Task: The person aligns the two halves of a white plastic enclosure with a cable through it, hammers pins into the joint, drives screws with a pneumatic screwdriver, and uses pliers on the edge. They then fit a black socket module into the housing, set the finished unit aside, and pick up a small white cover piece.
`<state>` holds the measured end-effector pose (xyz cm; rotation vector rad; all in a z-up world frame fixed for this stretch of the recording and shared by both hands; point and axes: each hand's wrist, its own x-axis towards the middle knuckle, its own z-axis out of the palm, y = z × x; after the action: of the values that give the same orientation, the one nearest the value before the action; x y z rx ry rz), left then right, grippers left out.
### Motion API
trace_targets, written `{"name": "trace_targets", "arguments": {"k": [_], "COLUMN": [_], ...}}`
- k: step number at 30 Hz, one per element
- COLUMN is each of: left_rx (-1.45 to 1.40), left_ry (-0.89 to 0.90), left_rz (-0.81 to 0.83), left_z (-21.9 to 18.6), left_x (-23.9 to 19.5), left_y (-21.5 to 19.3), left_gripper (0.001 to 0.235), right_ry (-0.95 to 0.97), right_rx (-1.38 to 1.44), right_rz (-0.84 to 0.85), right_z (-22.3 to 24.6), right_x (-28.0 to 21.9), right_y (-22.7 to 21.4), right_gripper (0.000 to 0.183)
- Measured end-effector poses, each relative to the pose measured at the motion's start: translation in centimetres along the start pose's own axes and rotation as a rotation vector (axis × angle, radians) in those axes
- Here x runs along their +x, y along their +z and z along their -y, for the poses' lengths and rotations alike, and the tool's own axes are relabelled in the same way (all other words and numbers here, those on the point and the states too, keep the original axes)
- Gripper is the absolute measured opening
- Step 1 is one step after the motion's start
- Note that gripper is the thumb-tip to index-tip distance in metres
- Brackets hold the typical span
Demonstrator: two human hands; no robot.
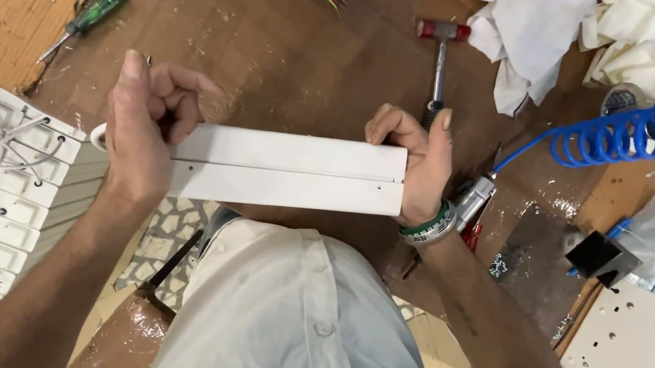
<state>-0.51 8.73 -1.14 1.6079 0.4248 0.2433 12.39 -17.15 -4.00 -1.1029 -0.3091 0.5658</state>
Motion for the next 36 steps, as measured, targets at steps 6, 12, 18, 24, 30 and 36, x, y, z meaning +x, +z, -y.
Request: {"name": "trace_targets", "arguments": {"k": [6, 12, 18, 24, 30, 36], "left_rx": [0.008, 0.087, 0.229, 0.259, 0.317, 0.354], "left_ry": [-0.019, 0.026, 0.205, 0.195, 0.28, 0.345], "left_rz": [-0.013, -0.041, -0.047, -0.088, -0.036, -0.018], "left_z": [0.0, -0.7, -0.4, -1.1, -2.6, -1.2], "left_x": [-0.6, -1.0, -0.8, -1.1, -1.2, -0.2], "left_y": [0.1, 0.7, 1.1, 1.2, 1.8, 1.4], "left_gripper": [0.084, 0.073, 0.06, 0.057, 0.053, 0.052], "right_ry": [-0.031, -0.046, -0.238, -0.49, -0.576, -0.511], "right_rx": [-0.066, -0.131, -0.583, -0.775, -0.804, -0.685], "right_rz": [0.033, 0.065, -0.028, -0.197, -0.274, -0.308], "right_z": [-0.7, -1.2, 1.3, -1.6, -0.9, -0.5], "right_x": [-0.3, -0.3, -2.5, -4.3, -3.3, -2.9], "right_y": [-0.4, -1.2, -0.4, 0.6, 1.3, 1.7], "right_gripper": [0.075, 0.072, 0.072, 0.096, 0.078, 0.068]}}
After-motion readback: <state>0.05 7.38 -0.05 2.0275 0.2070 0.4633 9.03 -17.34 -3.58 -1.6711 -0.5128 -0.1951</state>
